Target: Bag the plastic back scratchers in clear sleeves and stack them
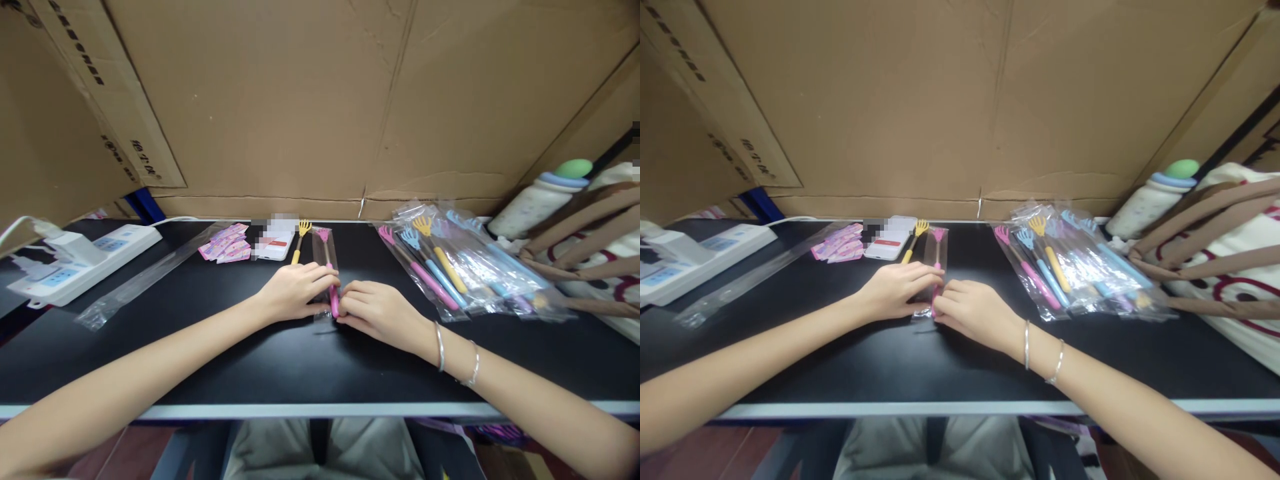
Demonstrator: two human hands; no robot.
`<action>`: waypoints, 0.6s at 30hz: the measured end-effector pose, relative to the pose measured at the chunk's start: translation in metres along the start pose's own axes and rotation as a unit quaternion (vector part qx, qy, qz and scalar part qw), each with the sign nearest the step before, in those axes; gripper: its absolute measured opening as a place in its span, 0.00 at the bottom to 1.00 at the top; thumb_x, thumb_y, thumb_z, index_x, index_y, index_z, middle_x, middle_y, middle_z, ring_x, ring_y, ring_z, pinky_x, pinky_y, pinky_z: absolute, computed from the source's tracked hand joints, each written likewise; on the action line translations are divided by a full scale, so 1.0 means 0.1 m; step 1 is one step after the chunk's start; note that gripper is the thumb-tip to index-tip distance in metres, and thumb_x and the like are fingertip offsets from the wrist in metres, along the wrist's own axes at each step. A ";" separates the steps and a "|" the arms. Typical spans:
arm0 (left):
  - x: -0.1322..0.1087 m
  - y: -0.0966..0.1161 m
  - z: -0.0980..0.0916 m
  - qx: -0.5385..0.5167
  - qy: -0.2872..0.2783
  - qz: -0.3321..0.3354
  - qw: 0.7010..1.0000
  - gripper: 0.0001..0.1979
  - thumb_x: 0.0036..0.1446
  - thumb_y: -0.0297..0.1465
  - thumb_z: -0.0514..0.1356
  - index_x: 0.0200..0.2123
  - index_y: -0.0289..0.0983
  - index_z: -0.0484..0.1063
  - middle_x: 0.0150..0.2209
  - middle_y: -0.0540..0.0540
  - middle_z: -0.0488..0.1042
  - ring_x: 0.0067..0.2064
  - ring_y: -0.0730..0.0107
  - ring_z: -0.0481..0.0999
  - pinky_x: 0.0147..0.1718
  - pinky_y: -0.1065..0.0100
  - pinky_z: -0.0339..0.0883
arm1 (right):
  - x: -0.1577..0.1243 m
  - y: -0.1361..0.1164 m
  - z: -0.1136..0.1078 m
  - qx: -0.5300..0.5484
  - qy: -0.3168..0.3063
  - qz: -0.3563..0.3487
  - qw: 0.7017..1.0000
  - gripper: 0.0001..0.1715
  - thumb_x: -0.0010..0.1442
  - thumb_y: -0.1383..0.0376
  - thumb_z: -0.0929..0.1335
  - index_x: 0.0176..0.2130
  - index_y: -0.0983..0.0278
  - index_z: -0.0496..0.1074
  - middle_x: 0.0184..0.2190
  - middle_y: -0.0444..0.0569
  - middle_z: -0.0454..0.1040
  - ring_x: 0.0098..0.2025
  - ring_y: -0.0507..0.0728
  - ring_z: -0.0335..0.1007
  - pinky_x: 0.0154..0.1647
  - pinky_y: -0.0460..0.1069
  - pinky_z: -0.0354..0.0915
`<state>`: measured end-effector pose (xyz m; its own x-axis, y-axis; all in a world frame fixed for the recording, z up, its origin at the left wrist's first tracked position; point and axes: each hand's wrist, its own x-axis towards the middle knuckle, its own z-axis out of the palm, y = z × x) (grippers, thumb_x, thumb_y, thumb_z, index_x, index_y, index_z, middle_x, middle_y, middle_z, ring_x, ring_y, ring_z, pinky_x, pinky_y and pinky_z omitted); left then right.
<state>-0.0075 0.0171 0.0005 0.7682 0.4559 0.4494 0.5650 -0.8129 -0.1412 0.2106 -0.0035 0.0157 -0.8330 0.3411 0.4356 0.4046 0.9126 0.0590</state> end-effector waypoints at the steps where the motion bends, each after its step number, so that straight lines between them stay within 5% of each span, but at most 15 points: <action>1: -0.01 0.00 -0.02 -0.003 -0.003 0.005 1.000 0.19 0.61 0.46 0.53 0.47 0.38 0.67 0.52 0.46 0.73 0.47 0.67 0.73 0.39 0.69 0.65 | 0.00 0.01 0.00 0.013 -0.004 0.003 1.000 0.13 0.66 0.63 0.62 0.32 0.64 0.69 0.30 0.48 0.73 0.34 0.52 0.68 0.36 0.45 0.63; 7: -0.01 0.04 -0.13 0.029 0.020 0.063 0.997 0.26 0.57 0.55 0.52 0.41 0.37 0.69 0.42 0.45 0.76 0.40 0.67 0.74 0.35 0.68 0.62 | -0.02 0.07 -0.02 0.100 -0.054 0.041 0.993 0.08 0.64 0.63 0.64 0.34 0.64 0.70 0.33 0.47 0.72 0.35 0.51 0.67 0.36 0.44 0.62; 13: -0.02 0.04 -0.09 0.027 0.042 0.118 0.992 0.12 0.62 0.40 0.53 0.36 0.40 0.70 0.35 0.49 0.75 0.35 0.71 0.72 0.31 0.69 0.58 | -0.03 0.13 -0.03 0.154 -0.082 0.078 0.982 0.06 0.62 0.63 0.66 0.35 0.63 0.71 0.35 0.47 0.72 0.39 0.53 0.66 0.37 0.45 0.61; 18: -0.02 0.04 -0.05 -0.065 0.027 0.082 0.994 0.08 0.61 0.33 0.54 0.35 0.40 0.72 0.36 0.50 0.75 0.37 0.74 0.72 0.33 0.72 0.61 | -0.01 0.16 -0.03 0.196 -0.091 0.090 0.972 0.08 0.63 0.61 0.65 0.37 0.62 0.72 0.35 0.48 0.73 0.40 0.55 0.64 0.39 0.48 0.61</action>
<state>-0.0085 0.0110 0.0030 0.8279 0.2961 0.4763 0.3872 -0.9162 -0.1036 0.2189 0.0101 0.0185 -0.8301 0.5042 0.2383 0.4046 0.8386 -0.3648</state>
